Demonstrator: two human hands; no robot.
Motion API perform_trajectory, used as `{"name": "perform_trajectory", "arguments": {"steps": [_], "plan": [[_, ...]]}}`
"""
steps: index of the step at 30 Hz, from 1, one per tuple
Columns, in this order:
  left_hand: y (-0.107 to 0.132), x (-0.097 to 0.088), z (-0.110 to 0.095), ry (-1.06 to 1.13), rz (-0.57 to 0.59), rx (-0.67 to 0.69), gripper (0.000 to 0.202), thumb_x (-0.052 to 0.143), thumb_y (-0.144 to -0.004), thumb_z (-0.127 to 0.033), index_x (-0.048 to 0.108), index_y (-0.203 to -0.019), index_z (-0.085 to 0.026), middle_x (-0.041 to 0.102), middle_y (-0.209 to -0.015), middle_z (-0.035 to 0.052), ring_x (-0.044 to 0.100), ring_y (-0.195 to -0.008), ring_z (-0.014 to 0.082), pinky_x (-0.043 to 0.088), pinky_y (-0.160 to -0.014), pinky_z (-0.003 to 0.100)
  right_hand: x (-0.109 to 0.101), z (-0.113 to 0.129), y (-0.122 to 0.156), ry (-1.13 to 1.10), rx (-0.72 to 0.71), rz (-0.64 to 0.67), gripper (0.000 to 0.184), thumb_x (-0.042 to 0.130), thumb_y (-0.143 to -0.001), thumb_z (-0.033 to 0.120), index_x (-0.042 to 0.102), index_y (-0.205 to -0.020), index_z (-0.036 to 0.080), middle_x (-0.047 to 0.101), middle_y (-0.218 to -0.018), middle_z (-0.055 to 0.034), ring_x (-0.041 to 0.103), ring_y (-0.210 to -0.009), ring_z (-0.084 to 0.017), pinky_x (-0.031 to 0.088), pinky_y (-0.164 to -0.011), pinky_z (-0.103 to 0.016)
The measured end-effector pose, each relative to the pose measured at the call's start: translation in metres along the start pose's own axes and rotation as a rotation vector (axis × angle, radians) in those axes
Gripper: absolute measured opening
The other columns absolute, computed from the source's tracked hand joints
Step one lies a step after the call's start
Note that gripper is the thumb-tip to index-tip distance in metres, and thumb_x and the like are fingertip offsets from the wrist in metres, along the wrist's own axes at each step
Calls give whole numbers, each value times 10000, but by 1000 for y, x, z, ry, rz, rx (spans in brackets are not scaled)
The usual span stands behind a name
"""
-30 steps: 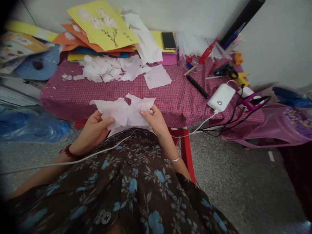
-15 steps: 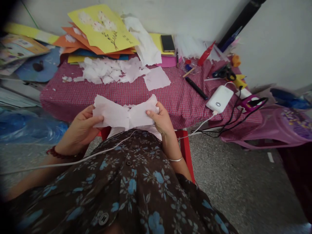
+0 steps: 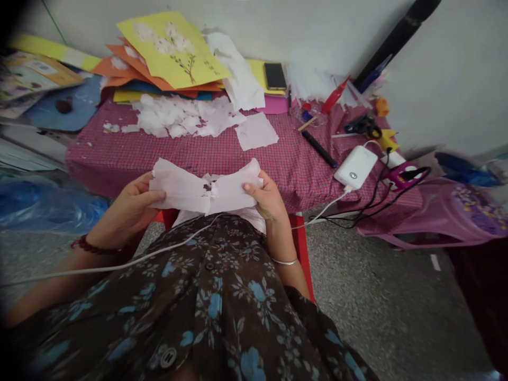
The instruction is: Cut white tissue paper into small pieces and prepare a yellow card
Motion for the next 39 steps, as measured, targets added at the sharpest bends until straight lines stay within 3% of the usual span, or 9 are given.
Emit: {"name": "perform_trajectory", "arguments": {"steps": [7,11,14,20,22,25,32,35,39], "plan": [[-1,-18,-11,-6,-71,27,429,787,-576,-98,674,-983,-172,762,-836,2,662,-674,126,536,-638,202,-19,17,-2,-10,-117,-72,502,935,-566,360,669,-979,257,752,-799,47,696,-651,-149,585,-609,-250],[1,-26,-28,-2,-110,12,506,763,-573,-96,709,-1065,-201,759,-964,14,650,-722,130,532,-642,208,-33,35,-3,-44,-184,-138,486,932,-556,340,672,-957,252,752,-777,52,693,-616,-142,602,-622,-261],[-2,-34,-43,4,-148,-1,467,754,-572,-103,734,-1025,-217,757,-922,3,625,-700,137,527,-617,225,-41,54,-6,-75,-270,-171,437,916,-574,322,665,-926,256,749,-769,57,702,-614,-147,622,-670,-294],[-34,-40,-82,-77,-189,113,331,725,-634,-92,730,-952,-180,726,-888,4,590,-738,136,498,-649,243,-54,97,-33,-84,-391,-233,326,840,-636,330,654,-892,253,740,-814,51,712,-727,-141,604,-780,-285],[-59,-23,-97,-149,-148,138,232,690,-693,-89,707,-914,-155,696,-817,17,560,-709,132,461,-628,249,-53,102,-51,-40,-366,-249,283,812,-648,331,641,-860,254,727,-787,44,706,-747,-151,592,-772,-289],[-116,24,-117,-227,2,131,120,581,-746,-54,639,-825,-123,610,-725,11,478,-622,101,403,-598,246,-44,101,-79,22,-292,-230,237,788,-661,329,616,-806,253,713,-733,33,702,-732,-180,580,-711,-315],[-251,128,-155,-252,199,182,184,489,-789,-7,591,-883,-128,590,-882,44,594,-799,150,485,-831,365,-37,106,-107,61,-170,-169,279,777,-620,297,681,-875,234,738,-693,21,694,-626,-200,538,-565,-291],[-286,152,-178,-254,280,234,200,537,-792,-32,602,-946,-143,598,-903,45,604,-842,172,484,-874,388,-40,118,-115,77,-129,-156,322,774,-613,299,700,-917,222,756,-705,14,677,-564,-184,515,-522,-270],[-329,166,-202,-220,391,353,273,610,-799,-116,600,-1067,-173,645,-960,48,628,-887,179,492,-898,371,-31,129,-150,114,-93,-101,282,771,-612,337,704,-854,209,755,-649,3,671,-496,-182,507,-480,-260]]}}
Point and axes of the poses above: each hand's wrist, its own y-axis away from the middle knuckle, its own x-axis out of the palm, z = x × y, the point moved 8 cm from there along -y, towards the middle knuckle
